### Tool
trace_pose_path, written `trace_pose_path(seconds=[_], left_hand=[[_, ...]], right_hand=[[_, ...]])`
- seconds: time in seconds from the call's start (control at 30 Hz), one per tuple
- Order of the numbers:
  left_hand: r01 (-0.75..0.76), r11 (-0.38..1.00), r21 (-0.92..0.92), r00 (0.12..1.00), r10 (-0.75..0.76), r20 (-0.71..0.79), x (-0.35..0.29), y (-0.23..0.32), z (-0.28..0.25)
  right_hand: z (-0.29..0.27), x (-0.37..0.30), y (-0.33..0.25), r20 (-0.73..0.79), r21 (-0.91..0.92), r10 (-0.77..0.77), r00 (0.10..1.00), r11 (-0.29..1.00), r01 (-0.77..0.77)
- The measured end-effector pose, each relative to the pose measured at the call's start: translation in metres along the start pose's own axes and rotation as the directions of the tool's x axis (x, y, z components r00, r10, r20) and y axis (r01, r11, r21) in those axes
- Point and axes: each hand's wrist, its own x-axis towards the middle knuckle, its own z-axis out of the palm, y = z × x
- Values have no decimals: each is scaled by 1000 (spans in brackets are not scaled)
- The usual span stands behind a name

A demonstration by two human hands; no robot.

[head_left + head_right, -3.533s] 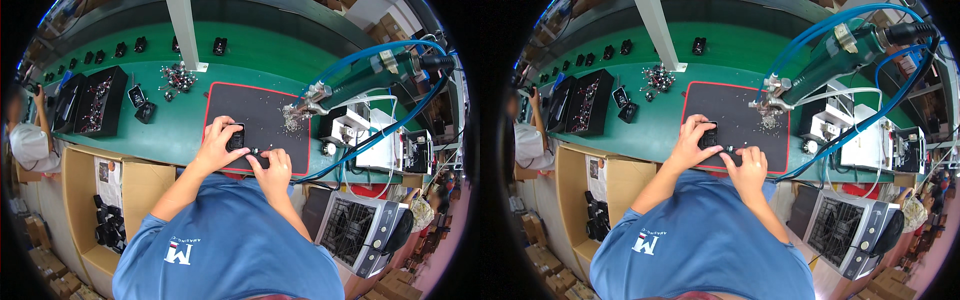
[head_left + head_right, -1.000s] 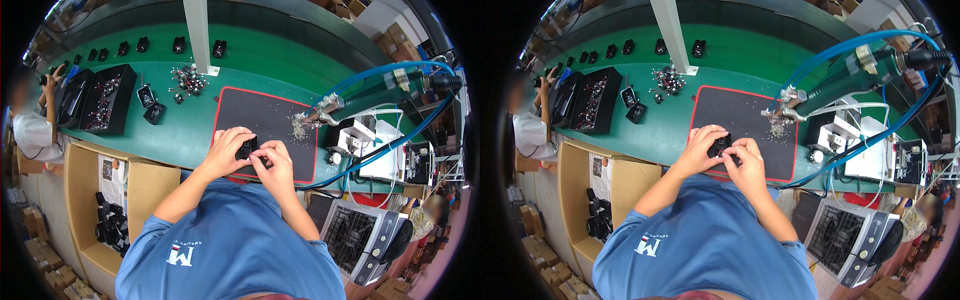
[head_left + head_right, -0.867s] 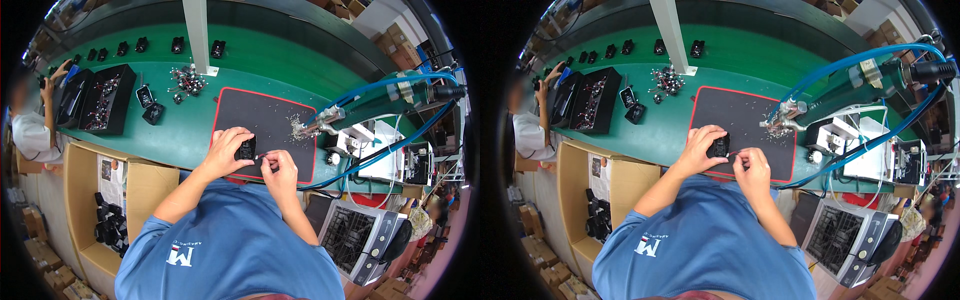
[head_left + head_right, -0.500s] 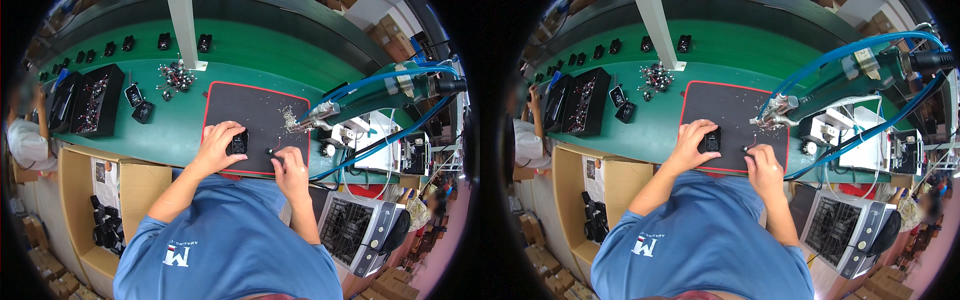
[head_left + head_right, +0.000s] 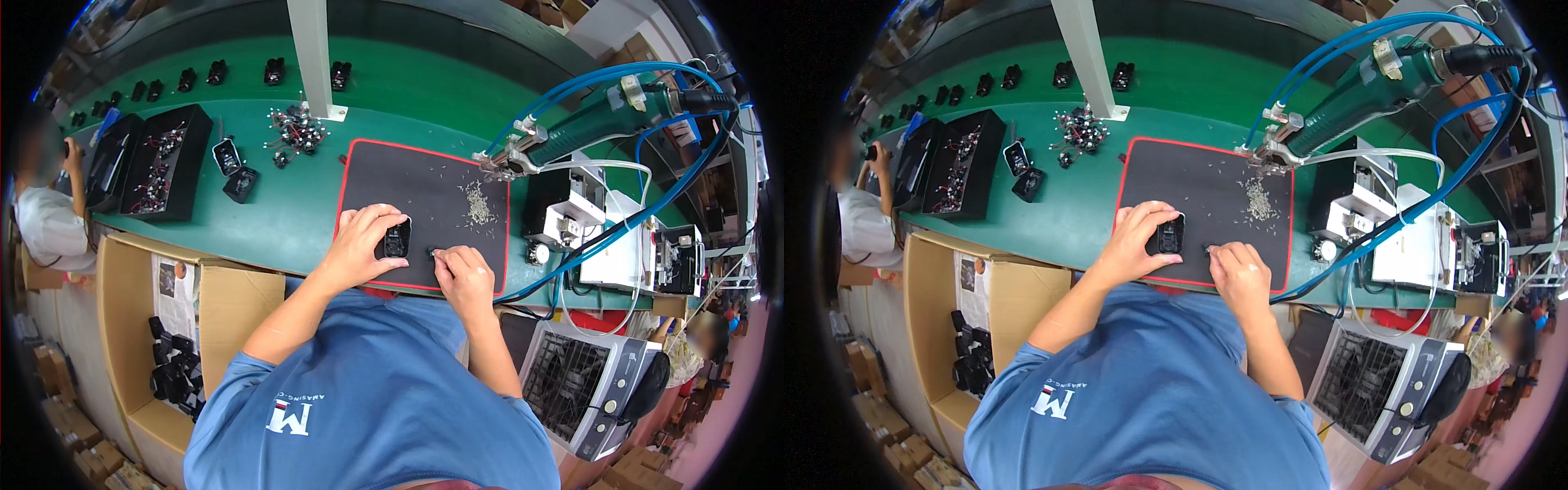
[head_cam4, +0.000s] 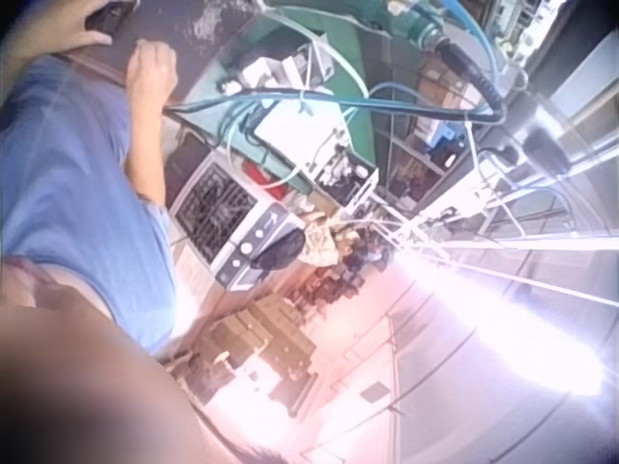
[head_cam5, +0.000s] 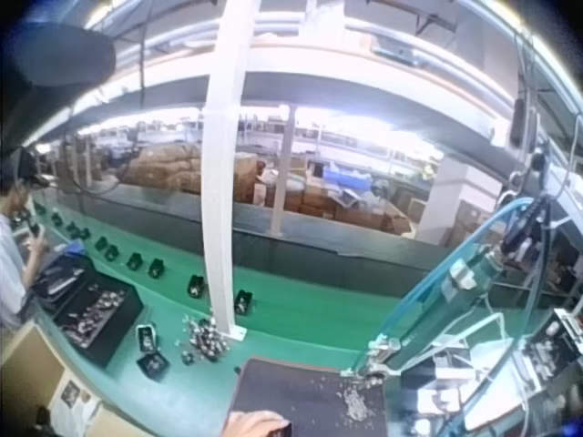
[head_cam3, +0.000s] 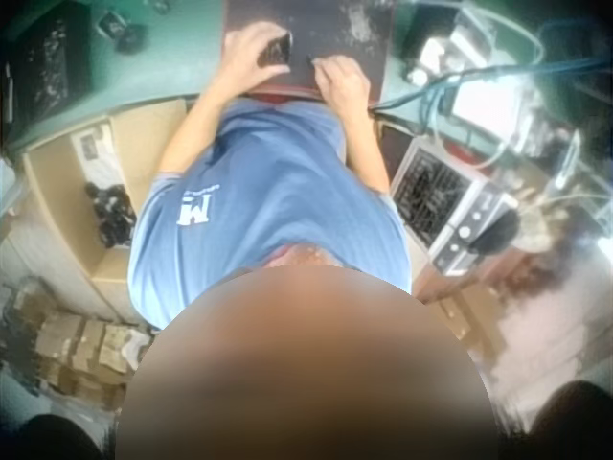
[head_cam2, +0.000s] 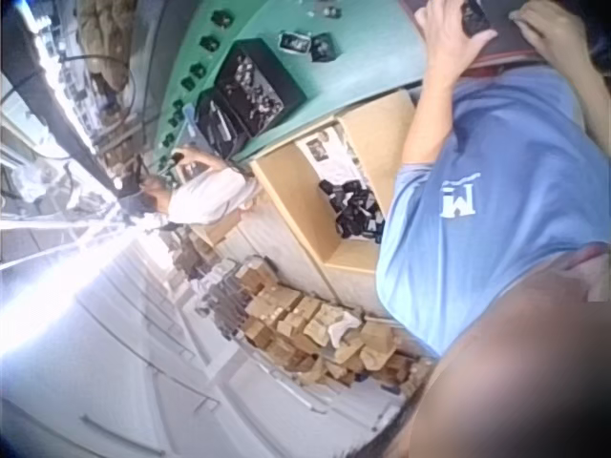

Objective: Assemble small electronic housings using a handheld powered screwdriver and organizing components.

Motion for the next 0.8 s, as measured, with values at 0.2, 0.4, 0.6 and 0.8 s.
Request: trace_pose_path(seconds=[0.2, 0.4, 0.6, 0.8], left_hand=[[-48, 999, -4, 999, 48, -12, 0, 0, 3], [-62, 998, 0, 997, 62, -54, -2, -2, 7], [-107, 994, 9, 992, 107, -61, 1, -2, 5], [-72, 997, -10, 996, 72, -59, 0, -3, 8]], right_hand=[[12, 15, -41, -194, 207, 21, 981, 978, 21], [26, 20, -52, -192, 129, 58, 980, 991, -33], [28, 22, -55, -75, 93, 141, 987, 987, -134], [3, 33, -60, 11, 23, 123, 992, 992, -123]])
